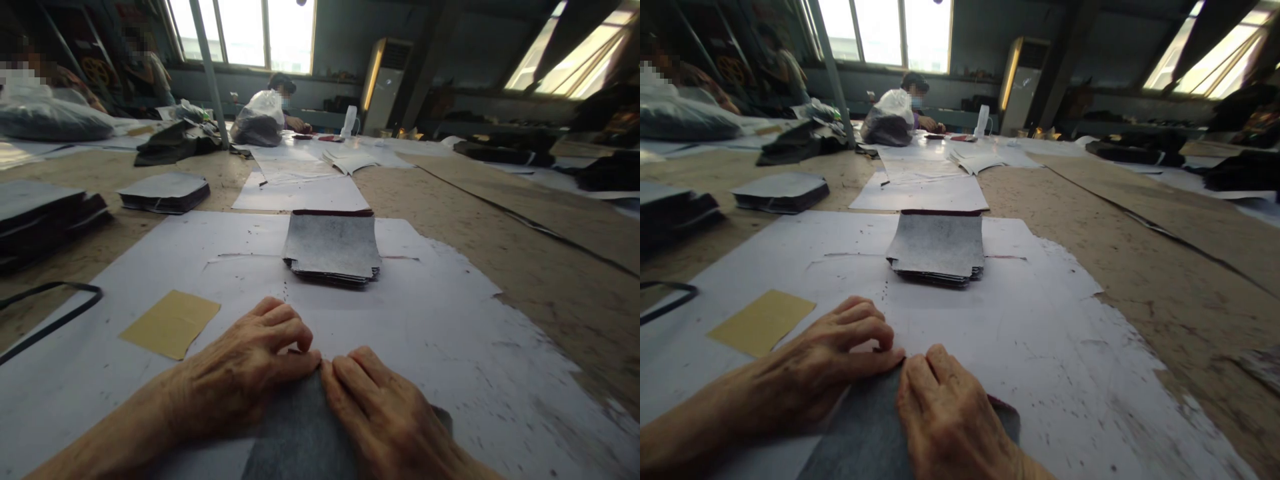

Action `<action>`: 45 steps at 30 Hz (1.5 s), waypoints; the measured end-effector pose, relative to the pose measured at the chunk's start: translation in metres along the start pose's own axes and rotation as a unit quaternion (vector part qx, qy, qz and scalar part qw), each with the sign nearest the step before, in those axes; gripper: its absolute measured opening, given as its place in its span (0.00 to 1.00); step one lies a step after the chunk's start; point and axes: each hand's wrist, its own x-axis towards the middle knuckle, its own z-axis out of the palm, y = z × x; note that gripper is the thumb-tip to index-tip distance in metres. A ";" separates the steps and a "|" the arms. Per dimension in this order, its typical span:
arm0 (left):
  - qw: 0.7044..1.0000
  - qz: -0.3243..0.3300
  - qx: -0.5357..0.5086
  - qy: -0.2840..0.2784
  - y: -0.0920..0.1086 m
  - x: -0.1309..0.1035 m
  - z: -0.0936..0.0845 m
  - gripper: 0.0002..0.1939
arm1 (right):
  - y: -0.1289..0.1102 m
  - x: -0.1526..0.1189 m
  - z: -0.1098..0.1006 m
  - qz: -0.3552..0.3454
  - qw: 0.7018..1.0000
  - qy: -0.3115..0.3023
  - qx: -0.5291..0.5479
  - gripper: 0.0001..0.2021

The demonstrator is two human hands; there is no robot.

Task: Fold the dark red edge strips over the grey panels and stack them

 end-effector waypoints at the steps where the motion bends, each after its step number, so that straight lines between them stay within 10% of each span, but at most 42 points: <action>1: 1.000 0.000 -0.010 0.015 -0.002 -0.002 -0.003 0.19 | 0.002 -0.001 0.000 0.000 1.000 0.008 0.003 0.16; 17: 0.984 -0.101 -0.050 -0.140 -0.003 -0.008 -0.020 0.08 | 0.011 0.001 0.001 0.052 0.988 -0.143 0.020 0.25; 45: 0.984 -0.100 -0.023 -0.144 0.000 -0.008 -0.021 0.08 | 0.006 0.007 -0.003 0.070 0.977 -0.193 -0.060 0.32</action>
